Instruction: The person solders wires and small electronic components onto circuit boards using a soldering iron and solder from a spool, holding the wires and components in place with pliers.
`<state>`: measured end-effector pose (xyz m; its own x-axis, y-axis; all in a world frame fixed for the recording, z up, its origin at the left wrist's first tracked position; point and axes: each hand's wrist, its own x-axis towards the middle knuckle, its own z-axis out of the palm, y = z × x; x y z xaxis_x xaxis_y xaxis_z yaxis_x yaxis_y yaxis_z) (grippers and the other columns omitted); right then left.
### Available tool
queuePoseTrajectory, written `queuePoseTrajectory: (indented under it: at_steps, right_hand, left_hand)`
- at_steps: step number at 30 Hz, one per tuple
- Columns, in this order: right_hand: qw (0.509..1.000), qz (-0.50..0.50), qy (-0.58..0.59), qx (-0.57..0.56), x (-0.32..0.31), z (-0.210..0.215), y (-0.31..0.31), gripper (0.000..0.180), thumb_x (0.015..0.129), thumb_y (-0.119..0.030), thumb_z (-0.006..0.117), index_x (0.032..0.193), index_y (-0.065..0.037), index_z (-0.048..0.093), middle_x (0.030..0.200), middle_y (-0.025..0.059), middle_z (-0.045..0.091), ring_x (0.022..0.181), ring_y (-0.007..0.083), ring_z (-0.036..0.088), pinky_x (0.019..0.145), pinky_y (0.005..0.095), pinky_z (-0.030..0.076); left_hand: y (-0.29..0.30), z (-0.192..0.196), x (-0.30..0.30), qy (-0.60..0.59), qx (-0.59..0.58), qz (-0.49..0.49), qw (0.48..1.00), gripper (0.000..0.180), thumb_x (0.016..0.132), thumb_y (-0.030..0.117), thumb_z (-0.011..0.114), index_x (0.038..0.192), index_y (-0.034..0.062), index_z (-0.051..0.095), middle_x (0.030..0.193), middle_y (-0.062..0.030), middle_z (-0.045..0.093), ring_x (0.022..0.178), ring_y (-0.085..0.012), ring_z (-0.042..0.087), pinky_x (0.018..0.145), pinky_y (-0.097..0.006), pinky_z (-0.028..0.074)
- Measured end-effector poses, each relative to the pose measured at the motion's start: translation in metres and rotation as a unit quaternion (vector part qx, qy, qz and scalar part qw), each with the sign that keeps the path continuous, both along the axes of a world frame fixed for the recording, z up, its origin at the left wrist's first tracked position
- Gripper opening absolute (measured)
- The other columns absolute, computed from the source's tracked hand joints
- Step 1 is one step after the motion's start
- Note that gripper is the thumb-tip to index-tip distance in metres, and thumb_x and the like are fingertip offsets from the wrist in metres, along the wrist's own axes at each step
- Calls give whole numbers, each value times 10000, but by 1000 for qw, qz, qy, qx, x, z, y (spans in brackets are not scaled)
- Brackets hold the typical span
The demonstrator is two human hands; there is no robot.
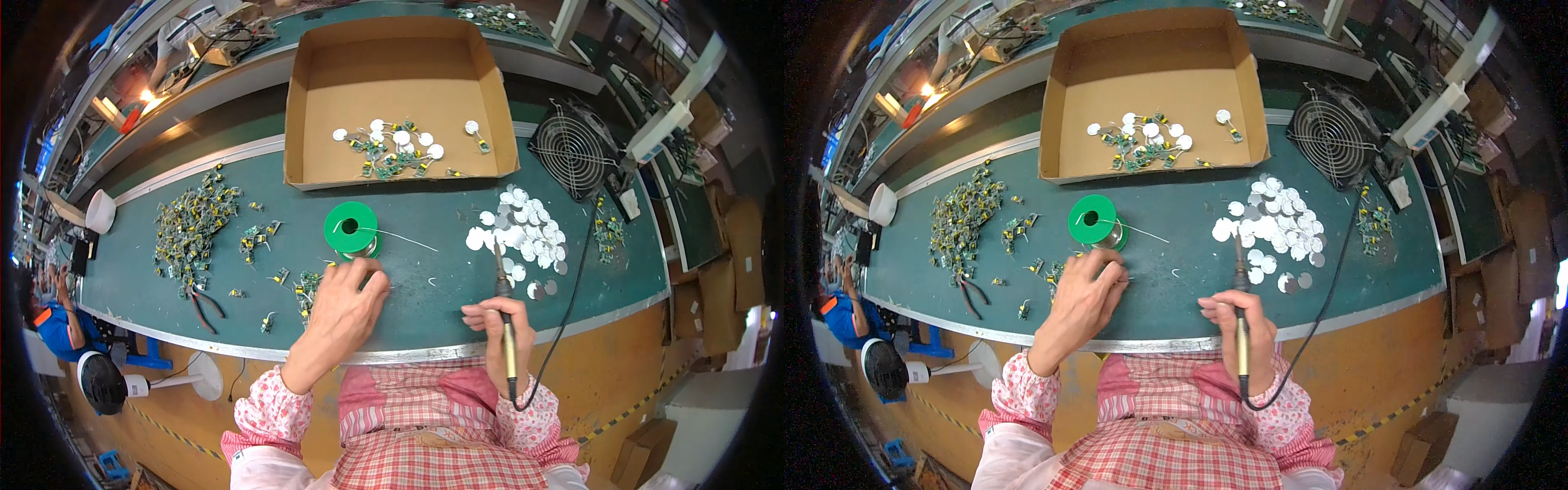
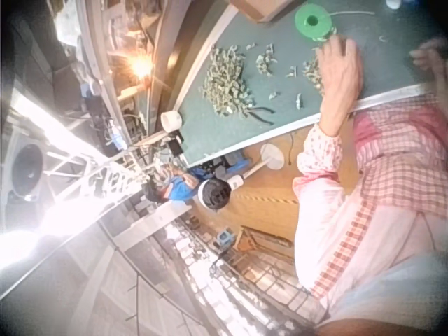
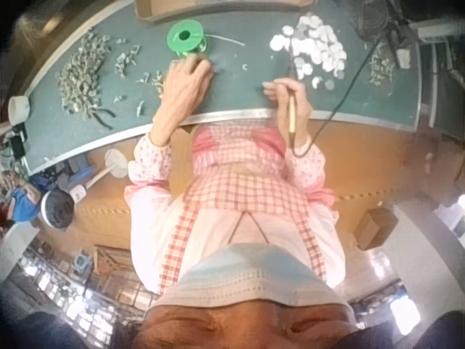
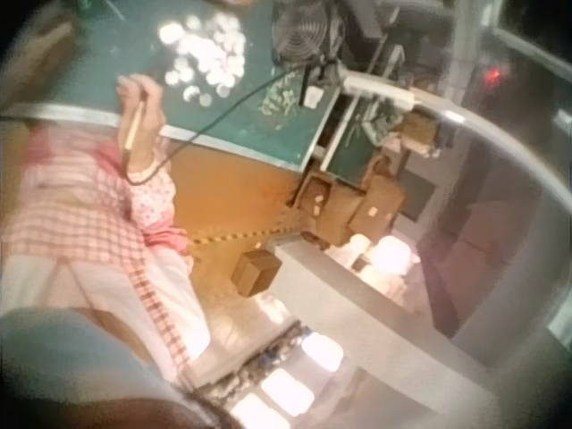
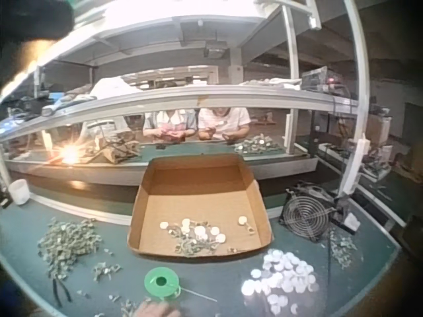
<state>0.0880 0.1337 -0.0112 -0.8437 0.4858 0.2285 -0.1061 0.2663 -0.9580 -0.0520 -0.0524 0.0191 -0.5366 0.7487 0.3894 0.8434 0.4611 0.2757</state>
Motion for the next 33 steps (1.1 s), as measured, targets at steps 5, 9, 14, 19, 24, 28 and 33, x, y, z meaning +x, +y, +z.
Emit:
queuePoseTrajectory:
  at_steps: [5,9,14,19,24,28,33]
  right_hand:
    - [999,21,19,25,-9,3,-13,266,821,-21,681,1020,0,505,1004,146,665,840,180,673,706,277,552]
    - [998,23,31,42,-7,1,-7,376,774,-38,737,1050,-17,482,1046,144,653,846,170,658,701,272,548]
    - [994,67,48,-75,2,-3,0,343,785,7,712,1035,-21,480,960,136,656,863,163,665,717,263,548]
    - [995,70,6,-64,6,8,2,299,815,113,624,1017,-16,444,935,139,609,891,190,653,764,286,548]
    - [999,3,6,33,6,12,6,270,797,88,660,955,-16,468,858,131,648,814,174,666,716,279,552]
    - [991,-45,25,121,-4,10,19,214,787,35,696,904,-22,527,842,118,681,731,173,678,633,257,537]
    - [930,-94,18,356,-49,6,42,282,706,21,721,933,-46,570,807,103,623,707,259,588,608,336,467]
  left_hand:
    - [29,-8,24,-342,165,-57,923,170,832,8,634,963,-14,527,876,-97,606,798,-228,648,653,-317,514]
    - [42,-20,27,-591,249,-71,764,260,845,13,650,1065,-5,513,922,-66,624,815,-115,628,682,-250,509]
    - [50,-27,30,-792,275,-76,540,414,827,3,669,1180,15,453,960,-67,610,827,-123,608,696,-254,517]
    - [54,-28,32,-805,270,-100,518,410,831,28,680,1179,22,462,956,-40,601,877,-93,606,687,-217,496]
    - [50,-25,35,-785,208,-68,580,227,818,4,688,1015,8,575,902,-30,630,820,-69,606,696,-200,483]
    - [45,-20,33,-732,184,-101,648,156,834,21,677,969,1,600,879,-37,644,777,-63,610,693,-189,476]
    - [43,-23,30,-694,172,-22,699,156,860,13,640,1006,-19,597,888,-36,638,822,-80,612,713,-203,487]
